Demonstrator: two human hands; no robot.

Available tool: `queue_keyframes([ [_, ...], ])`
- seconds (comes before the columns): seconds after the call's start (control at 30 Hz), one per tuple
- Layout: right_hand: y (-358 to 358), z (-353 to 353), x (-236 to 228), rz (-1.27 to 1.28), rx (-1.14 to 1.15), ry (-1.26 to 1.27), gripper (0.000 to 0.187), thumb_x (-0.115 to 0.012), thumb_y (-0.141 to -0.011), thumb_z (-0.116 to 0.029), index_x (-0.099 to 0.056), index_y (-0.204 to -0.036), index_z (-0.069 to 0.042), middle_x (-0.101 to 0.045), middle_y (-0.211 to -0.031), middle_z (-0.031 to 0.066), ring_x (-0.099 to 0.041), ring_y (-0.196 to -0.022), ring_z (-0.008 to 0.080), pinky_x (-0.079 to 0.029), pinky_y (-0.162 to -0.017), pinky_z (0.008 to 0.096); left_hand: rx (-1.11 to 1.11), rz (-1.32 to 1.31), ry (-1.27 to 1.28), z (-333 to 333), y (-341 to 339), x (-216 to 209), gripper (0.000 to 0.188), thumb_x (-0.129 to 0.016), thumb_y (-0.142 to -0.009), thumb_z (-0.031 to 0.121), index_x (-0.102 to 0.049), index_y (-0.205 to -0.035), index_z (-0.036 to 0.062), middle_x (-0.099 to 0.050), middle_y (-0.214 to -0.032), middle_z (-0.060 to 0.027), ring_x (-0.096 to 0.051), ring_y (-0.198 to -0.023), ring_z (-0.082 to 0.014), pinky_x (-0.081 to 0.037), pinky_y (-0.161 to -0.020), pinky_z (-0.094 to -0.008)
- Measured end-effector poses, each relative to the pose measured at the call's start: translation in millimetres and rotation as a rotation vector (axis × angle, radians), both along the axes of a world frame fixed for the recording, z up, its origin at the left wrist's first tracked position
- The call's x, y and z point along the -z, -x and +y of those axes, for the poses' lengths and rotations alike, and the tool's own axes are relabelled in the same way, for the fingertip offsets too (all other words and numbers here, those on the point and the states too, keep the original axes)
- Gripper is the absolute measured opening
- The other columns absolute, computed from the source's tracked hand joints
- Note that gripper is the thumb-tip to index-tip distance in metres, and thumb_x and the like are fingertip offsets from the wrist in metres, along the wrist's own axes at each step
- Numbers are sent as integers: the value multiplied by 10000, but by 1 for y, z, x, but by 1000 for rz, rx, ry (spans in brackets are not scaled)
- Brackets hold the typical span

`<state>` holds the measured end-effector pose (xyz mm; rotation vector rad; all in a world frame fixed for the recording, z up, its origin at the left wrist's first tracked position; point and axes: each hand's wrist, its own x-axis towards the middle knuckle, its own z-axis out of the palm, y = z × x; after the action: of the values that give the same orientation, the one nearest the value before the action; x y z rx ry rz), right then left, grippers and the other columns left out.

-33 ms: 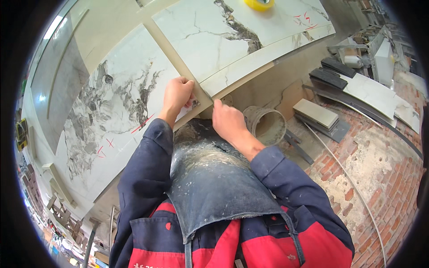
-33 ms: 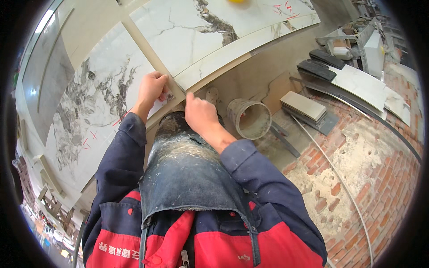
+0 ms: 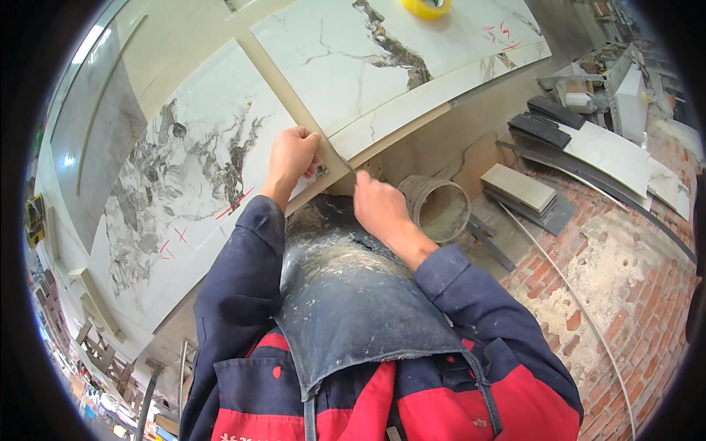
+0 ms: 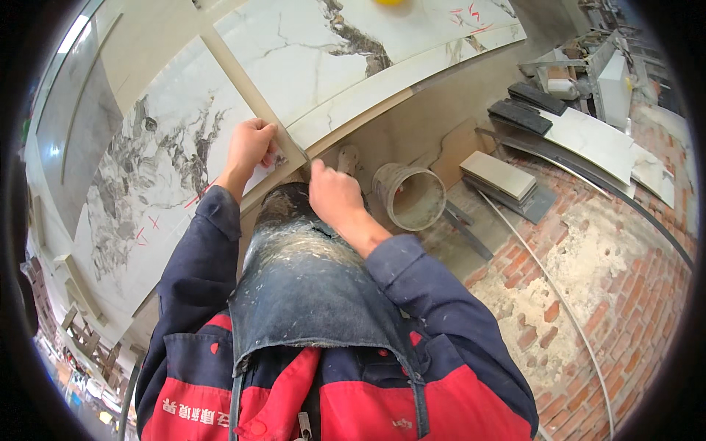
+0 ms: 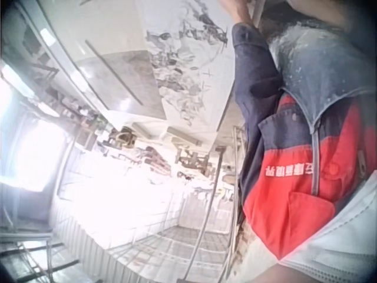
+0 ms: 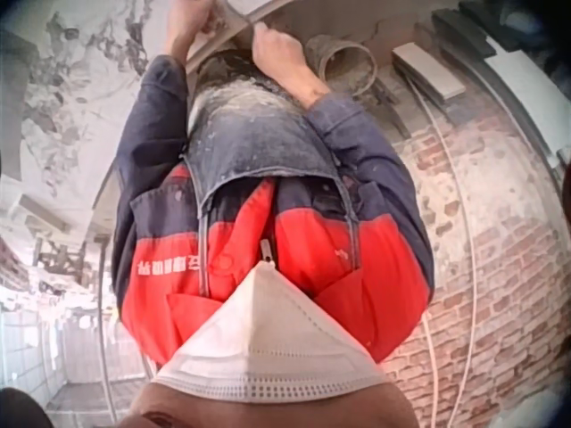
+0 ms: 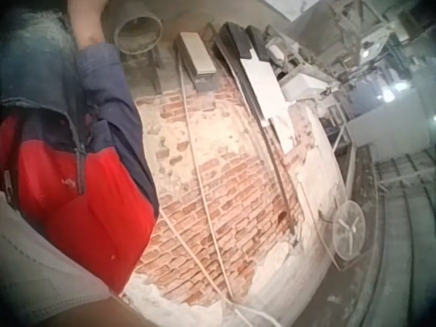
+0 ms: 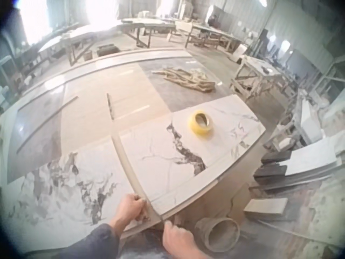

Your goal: The person uses an angle grinder to smooth the edge of a marble tile, then aligns and joins multiple marble tiles on a workbench using a utility knife and yellow tape. The person repeatedly positions tiles, marks them, and secures them with tape.

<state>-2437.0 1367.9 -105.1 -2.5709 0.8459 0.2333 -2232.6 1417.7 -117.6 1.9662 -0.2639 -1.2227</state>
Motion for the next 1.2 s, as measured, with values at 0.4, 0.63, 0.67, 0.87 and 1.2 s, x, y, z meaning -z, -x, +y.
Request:
queue_keyframes([
  [0.4,71,6,-38,-174,490,-842,226,-575,-951,-144,-567,-1126,0,-651,-821,151,-647,-704,228,-497,-621,354,-249,271,274,65,36,-43,197,-636,-970,156,-680,-1004,-34,-701,-772,-92,-626,-542,-131,-520,-504,-271],
  [0.63,-17,9,-96,-459,609,-1403,381,-733,-950,-125,-594,-1278,11,-617,-799,6,-576,-686,70,-466,-621,225,-281,255,406,96,75,-84,172,-647,-989,118,-679,-1077,-27,-735,-878,-97,-684,-744,-126,-565,-664,-254],
  [0.67,-20,10,-95,-469,597,-1391,342,-731,-947,-121,-617,-1239,15,-641,-835,21,-595,-715,76,-482,-650,230,-262,242,422,98,78,-89,173,-643,-991,118,-682,-1076,-28,-735,-885,-95,-693,-779,-130,-569,-685,-257],
  [0.87,-31,1,-91,-436,467,-1284,149,-746,-939,-105,-690,-1025,4,-707,-902,30,-646,-804,85,-532,-739,242,-227,137,386,105,75,-94,187,-682,-970,145,-714,-1043,-24,-735,-885,-70,-664,-780,-108,-522,-692,-257],
  [1.2,-60,-22,-89,-395,141,-1027,172,-733,-914,-99,-701,-1054,-4,-673,-879,6,-594,-787,73,-513,-733,253,-169,-127,301,104,68,-113,263,-688,-927,126,-712,-1153,-7,-705,-1059,-139,-689,-911,-216,-549,-825,-348],
])
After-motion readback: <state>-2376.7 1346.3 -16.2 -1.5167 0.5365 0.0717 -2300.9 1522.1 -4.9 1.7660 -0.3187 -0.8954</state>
